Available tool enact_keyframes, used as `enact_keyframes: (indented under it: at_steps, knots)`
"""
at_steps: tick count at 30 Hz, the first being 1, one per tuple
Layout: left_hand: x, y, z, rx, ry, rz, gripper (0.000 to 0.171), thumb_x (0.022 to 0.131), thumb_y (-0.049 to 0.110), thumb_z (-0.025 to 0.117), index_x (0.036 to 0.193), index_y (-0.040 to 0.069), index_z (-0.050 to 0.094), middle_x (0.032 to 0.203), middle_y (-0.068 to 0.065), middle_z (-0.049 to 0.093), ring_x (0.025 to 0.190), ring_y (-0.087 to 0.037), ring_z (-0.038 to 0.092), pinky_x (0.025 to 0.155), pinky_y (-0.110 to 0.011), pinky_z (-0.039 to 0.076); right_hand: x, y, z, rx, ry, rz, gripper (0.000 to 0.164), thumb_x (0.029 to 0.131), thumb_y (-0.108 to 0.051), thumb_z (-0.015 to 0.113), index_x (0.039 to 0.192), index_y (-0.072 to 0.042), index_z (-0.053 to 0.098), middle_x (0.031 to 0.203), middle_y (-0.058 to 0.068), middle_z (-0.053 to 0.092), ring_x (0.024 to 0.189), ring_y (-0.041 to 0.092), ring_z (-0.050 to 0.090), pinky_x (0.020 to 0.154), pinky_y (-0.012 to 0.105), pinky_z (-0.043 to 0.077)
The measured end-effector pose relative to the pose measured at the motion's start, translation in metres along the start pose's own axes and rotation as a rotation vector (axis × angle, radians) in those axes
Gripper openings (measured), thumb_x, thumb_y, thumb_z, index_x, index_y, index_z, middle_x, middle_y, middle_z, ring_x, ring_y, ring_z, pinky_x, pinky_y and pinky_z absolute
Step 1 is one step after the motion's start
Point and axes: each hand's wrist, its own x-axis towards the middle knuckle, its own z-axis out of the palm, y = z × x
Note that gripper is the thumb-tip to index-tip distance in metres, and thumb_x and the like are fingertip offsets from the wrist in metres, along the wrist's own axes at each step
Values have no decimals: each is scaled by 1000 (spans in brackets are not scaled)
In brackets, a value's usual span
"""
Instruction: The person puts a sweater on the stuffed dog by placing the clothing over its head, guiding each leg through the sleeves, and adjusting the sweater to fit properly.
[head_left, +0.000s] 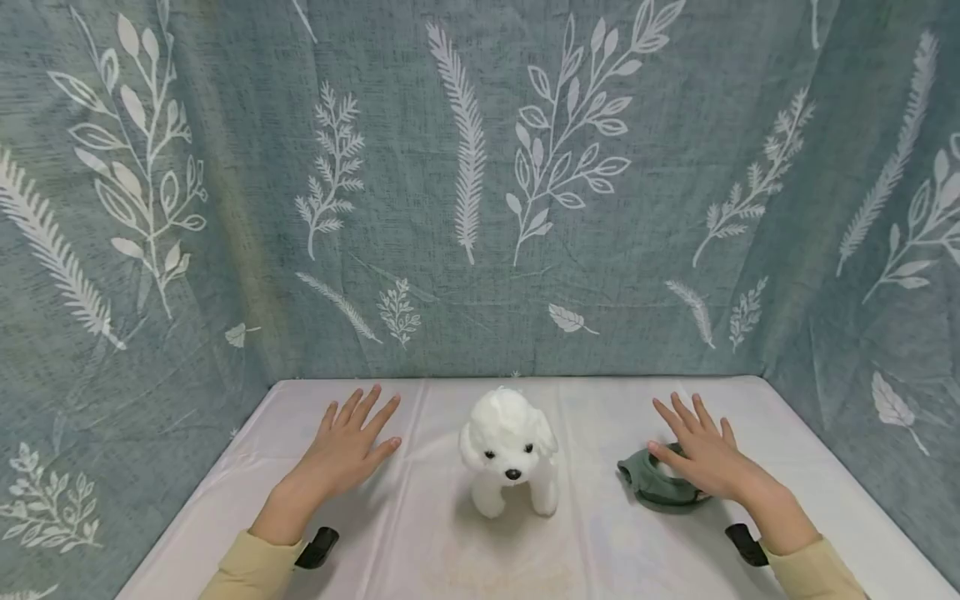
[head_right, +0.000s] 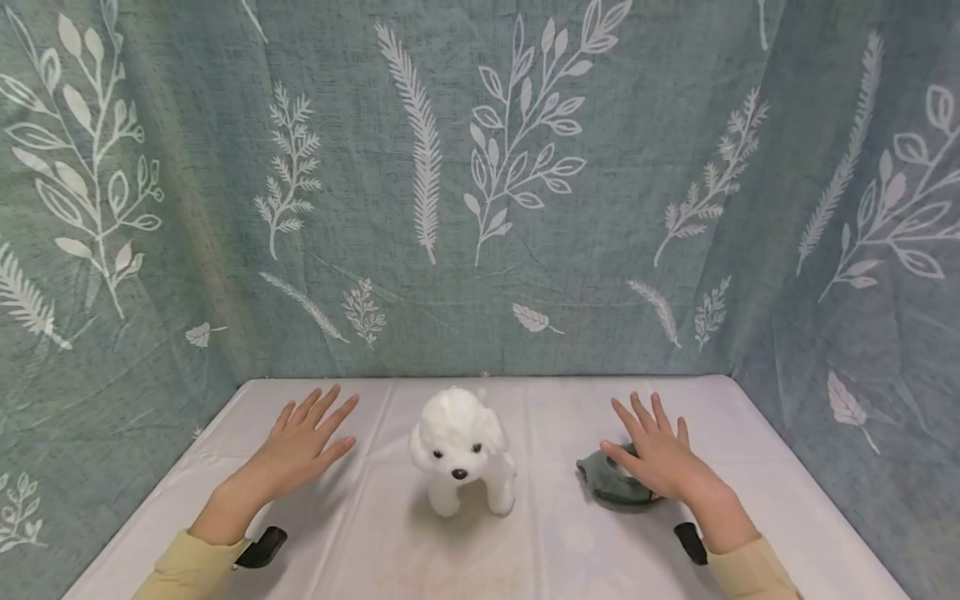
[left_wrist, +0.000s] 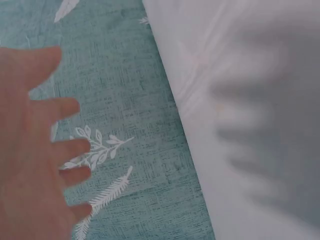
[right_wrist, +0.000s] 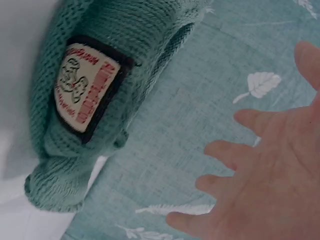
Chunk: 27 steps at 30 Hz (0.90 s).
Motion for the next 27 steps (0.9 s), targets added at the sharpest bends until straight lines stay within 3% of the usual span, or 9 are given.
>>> enact_keyframes:
  at_steps: [3,7,13,18,22,27]
  knots:
    - [-1,1,4,10,29,70,60,97,44,48,148,15,35,153,-17,28,140,-41,24,110,-62,18,-2,3,-2,-3,15,-15,73,95,-53,45,152,-15,21,156,24,10,141,49,0,99,76,0]
    - [-6,8,9,-5,120,220,57,93,44,56,142,18,45,146,-8,43,133,-33,41,106,-54,33,-8,9,-4,-5,39,-53,71,95,-51,47,151,-13,25,155,24,17,140,51,11,100,74,12]
    - [-16,32,15,-86,226,454,46,89,41,64,129,19,60,131,0,59,118,-17,56,94,-42,47,-20,21,-7,0,67,-80,70,95,-49,50,148,-8,31,150,25,28,135,51,24,97,71,27]
    - [-16,62,25,-189,235,657,39,91,36,63,124,17,62,123,2,62,110,-12,59,88,-33,51,-28,33,-9,18,73,-70,70,94,-49,51,147,-6,32,147,26,32,131,50,31,95,68,32]
    - [-10,89,34,-249,183,764,36,92,36,61,123,17,63,120,4,63,110,-8,59,89,-23,49,-32,40,-10,41,83,-69,71,94,-47,53,146,-5,32,145,26,35,128,49,37,94,65,37]
    - [2,123,50,-197,164,886,37,93,36,59,123,15,62,118,5,64,108,-6,59,91,-18,47,-37,48,-12,57,102,-87,68,93,-41,57,144,-1,34,141,28,39,124,50,41,91,63,40]
